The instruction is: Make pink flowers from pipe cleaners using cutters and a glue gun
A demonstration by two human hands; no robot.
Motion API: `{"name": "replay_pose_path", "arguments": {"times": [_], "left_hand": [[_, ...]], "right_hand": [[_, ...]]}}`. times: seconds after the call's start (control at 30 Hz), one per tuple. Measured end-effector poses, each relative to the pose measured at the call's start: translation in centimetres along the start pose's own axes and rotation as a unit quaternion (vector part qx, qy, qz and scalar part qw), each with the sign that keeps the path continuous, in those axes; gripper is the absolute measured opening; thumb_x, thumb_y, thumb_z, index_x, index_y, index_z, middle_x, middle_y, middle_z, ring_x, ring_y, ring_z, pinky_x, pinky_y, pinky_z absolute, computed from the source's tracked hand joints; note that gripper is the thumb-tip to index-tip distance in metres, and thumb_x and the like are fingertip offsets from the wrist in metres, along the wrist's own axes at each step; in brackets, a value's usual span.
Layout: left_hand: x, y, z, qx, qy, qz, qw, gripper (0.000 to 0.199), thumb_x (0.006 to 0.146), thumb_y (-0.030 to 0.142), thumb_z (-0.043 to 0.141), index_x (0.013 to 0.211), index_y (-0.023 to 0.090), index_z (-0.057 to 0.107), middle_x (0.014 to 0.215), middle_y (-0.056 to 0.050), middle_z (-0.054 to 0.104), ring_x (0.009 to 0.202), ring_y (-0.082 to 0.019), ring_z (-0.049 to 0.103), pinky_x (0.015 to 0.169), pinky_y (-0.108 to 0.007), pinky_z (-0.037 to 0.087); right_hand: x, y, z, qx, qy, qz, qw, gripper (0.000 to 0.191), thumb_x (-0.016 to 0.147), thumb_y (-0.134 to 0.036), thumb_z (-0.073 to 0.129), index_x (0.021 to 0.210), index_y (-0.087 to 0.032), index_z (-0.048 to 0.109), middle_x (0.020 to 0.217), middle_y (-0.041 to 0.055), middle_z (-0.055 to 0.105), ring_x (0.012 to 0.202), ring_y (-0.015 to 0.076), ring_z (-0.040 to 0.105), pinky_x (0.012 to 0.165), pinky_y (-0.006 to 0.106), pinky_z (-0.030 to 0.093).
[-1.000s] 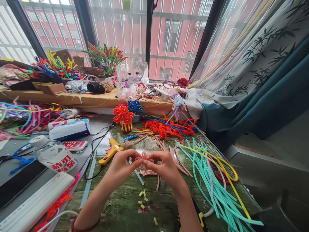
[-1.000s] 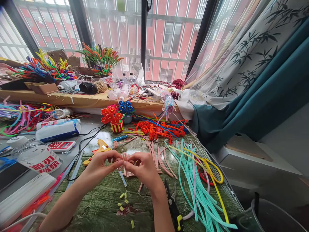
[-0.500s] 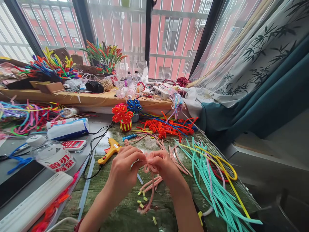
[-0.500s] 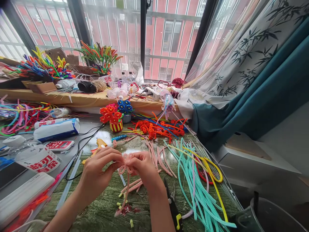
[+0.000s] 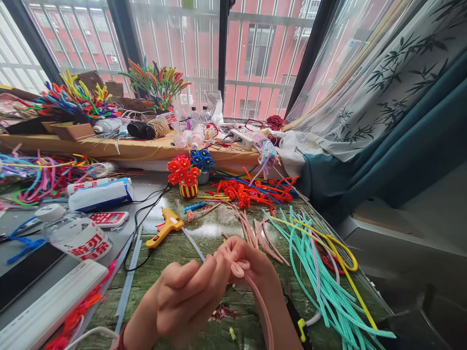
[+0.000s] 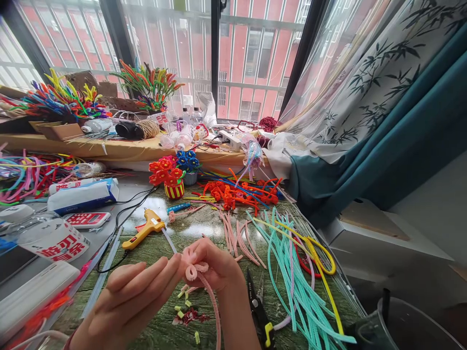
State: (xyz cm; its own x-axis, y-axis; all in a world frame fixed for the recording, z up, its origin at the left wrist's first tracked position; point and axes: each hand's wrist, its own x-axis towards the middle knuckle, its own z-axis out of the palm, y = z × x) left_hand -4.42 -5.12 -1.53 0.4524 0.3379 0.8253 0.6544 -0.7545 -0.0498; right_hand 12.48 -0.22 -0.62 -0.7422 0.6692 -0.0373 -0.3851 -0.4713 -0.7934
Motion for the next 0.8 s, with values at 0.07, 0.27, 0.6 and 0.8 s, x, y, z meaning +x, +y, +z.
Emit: {"name": "replay_pose_path", "arguments": {"times": [0.07, 0.27, 0.6, 0.8], "left_hand": [[0.2, -0.3, -0.1, 0.039, 0.044, 0.138, 0.989, 0.040, 0.094, 0.011, 0.048, 0.127, 0.031, 0.058, 0.091, 0.006, 0.076, 0.082, -0.009, 0.068, 0.084, -0.016, 0.046], [4.8, 0.1, -1.9, 0.070, 0.031, 0.054, 0.996, 0.029, 0.087, 0.008, 0.056, 0.106, 0.025, 0.069, 0.094, 0.000, 0.075, 0.086, -0.015, 0.063, 0.086, -0.027, 0.046], [5.5, -0.6, -0.9, -0.229, -0.097, -0.398, 0.883, 0.026, 0.087, 0.041, 0.057, 0.078, 0.019, 0.068, 0.070, -0.001, 0.068, 0.064, -0.015, 0.058, 0.057, -0.025, 0.042], [5.6, -1.5, 0.0, -0.332, -0.142, -0.462, 0.810, 0.028, 0.080, 0.044, 0.065, 0.081, 0.017, 0.071, 0.072, -0.004, 0.070, 0.067, -0.018, 0.060, 0.059, -0.025, 0.043]], "right_hand": [[-0.3, -0.1, 0.0, 0.013, -0.014, -0.009, 1.000, 0.015, 0.051, -0.026, 0.057, 0.041, -0.018, 0.048, 0.034, -0.0067, 0.037, 0.032, 0.0051, 0.027, 0.033, 0.019, 0.025], [-1.4, -0.7, 0.3, 0.024, 0.013, -0.110, 0.994, 0.016, 0.062, -0.024, 0.070, 0.052, -0.017, 0.058, 0.043, -0.0061, 0.047, 0.036, 0.0056, 0.038, 0.038, 0.018, 0.031], [-2.1, -1.7, 0.7, -0.209, 0.181, -0.226, 0.934, 0.017, 0.077, -0.030, 0.073, 0.070, -0.017, 0.064, 0.063, -0.0024, 0.062, 0.057, 0.0107, 0.055, 0.055, 0.022, 0.042], [-1.8, -1.3, 0.5, -0.304, 0.203, -0.196, 0.910, 0.024, 0.078, -0.039, 0.073, 0.075, -0.016, 0.069, 0.068, 0.0009, 0.066, 0.062, 0.0136, 0.057, 0.058, 0.024, 0.042]]}}
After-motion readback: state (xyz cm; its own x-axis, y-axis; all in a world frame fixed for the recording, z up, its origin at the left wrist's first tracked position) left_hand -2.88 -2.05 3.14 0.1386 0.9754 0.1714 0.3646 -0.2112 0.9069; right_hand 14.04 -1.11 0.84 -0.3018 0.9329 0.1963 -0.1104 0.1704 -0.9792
